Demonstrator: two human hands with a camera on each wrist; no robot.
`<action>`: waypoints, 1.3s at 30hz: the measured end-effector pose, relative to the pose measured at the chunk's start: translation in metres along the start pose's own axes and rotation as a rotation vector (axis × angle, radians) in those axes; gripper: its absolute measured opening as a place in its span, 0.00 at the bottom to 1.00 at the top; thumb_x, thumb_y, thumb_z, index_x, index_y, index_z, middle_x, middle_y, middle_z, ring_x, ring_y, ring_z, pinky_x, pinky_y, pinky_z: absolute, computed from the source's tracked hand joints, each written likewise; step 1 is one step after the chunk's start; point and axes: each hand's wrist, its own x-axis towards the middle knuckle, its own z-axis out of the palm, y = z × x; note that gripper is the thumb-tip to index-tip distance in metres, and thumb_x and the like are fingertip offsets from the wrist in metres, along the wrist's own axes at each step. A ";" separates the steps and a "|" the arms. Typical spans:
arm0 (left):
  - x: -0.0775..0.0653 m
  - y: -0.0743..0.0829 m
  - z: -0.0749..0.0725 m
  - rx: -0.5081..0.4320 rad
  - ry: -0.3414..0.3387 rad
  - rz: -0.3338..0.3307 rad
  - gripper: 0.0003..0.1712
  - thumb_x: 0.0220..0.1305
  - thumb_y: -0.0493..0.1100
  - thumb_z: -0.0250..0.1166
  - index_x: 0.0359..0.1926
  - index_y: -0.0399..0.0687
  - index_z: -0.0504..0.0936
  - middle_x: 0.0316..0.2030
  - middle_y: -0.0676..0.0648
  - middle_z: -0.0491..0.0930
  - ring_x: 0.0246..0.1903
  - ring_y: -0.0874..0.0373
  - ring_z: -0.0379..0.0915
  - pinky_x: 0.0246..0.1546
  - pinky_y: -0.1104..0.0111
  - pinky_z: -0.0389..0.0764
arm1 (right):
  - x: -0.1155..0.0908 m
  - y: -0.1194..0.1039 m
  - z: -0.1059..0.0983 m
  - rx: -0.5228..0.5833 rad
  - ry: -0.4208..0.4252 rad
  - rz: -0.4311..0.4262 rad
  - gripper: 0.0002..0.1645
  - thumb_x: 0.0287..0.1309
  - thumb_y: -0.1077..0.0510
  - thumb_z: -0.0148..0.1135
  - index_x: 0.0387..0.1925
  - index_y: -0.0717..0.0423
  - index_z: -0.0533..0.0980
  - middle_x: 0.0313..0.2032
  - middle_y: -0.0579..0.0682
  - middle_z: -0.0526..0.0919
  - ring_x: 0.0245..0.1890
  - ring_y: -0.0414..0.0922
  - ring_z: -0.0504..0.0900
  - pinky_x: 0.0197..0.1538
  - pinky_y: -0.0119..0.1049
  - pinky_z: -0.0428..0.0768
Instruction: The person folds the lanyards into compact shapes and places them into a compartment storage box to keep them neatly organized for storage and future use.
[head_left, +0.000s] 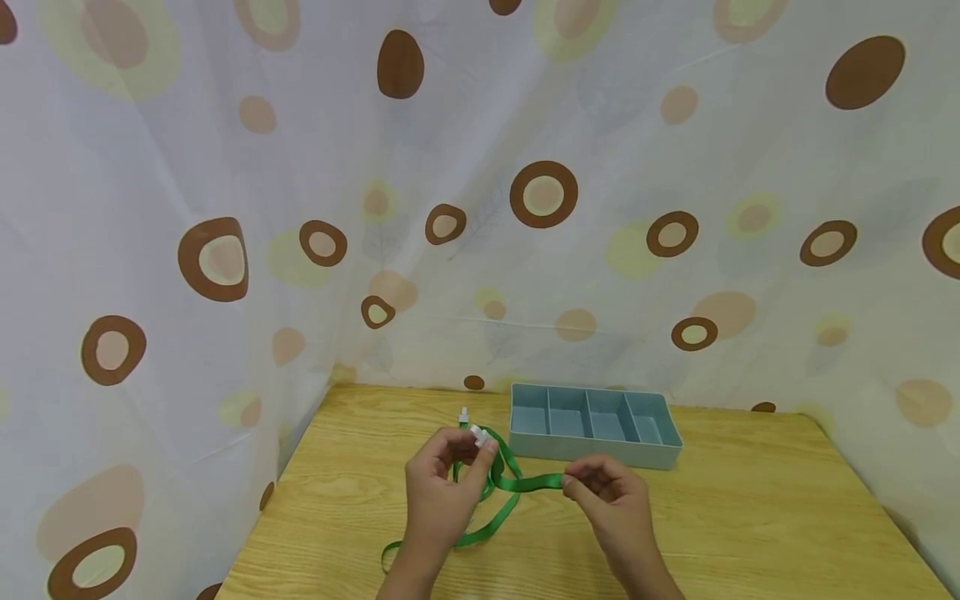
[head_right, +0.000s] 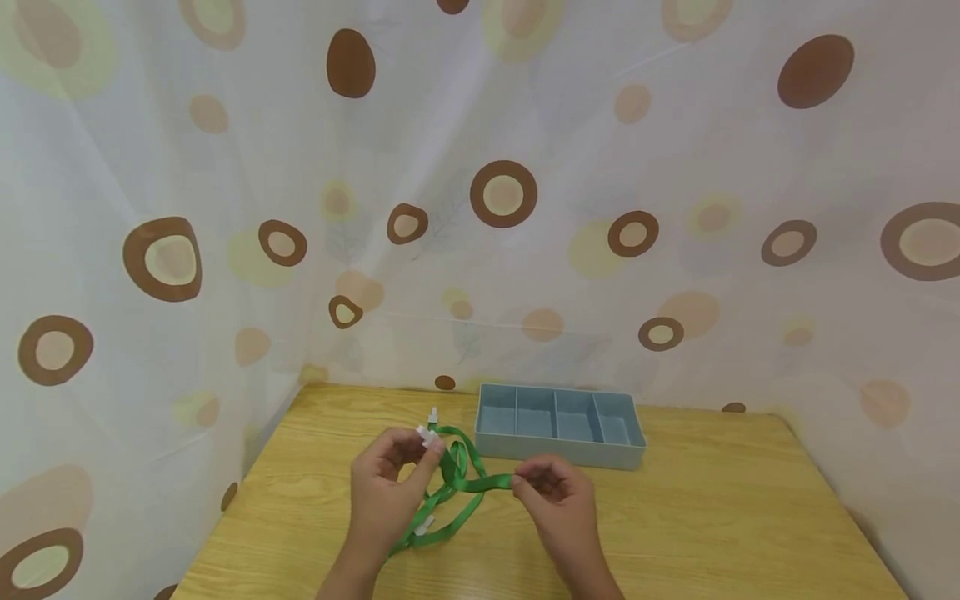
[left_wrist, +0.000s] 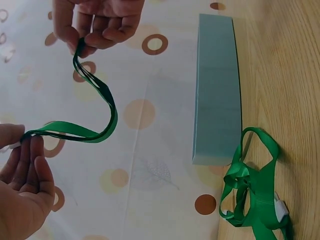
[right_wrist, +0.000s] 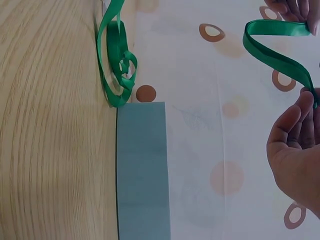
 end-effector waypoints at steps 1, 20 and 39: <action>0.000 0.000 0.000 0.001 -0.004 -0.004 0.06 0.67 0.37 0.76 0.40 0.48 0.86 0.37 0.49 0.89 0.35 0.59 0.85 0.40 0.68 0.89 | 0.000 0.000 0.001 0.000 -0.003 -0.004 0.08 0.61 0.75 0.70 0.41 0.74 0.80 0.34 0.46 0.87 0.32 0.39 0.87 0.39 0.33 0.89; -0.001 0.001 0.000 -0.002 -0.021 -0.055 0.05 0.67 0.38 0.76 0.40 0.50 0.87 0.38 0.50 0.89 0.36 0.58 0.85 0.41 0.68 0.88 | -0.005 -0.001 0.004 -0.052 -0.002 -0.006 0.06 0.60 0.74 0.71 0.36 0.64 0.82 0.34 0.48 0.87 0.33 0.40 0.87 0.39 0.32 0.88; -0.003 -0.001 0.002 -0.021 -0.037 -0.071 0.05 0.67 0.38 0.76 0.40 0.49 0.87 0.38 0.49 0.89 0.36 0.58 0.86 0.42 0.68 0.89 | -0.007 0.002 0.003 -0.089 -0.007 -0.029 0.09 0.61 0.75 0.69 0.35 0.59 0.84 0.34 0.48 0.86 0.32 0.40 0.85 0.38 0.32 0.87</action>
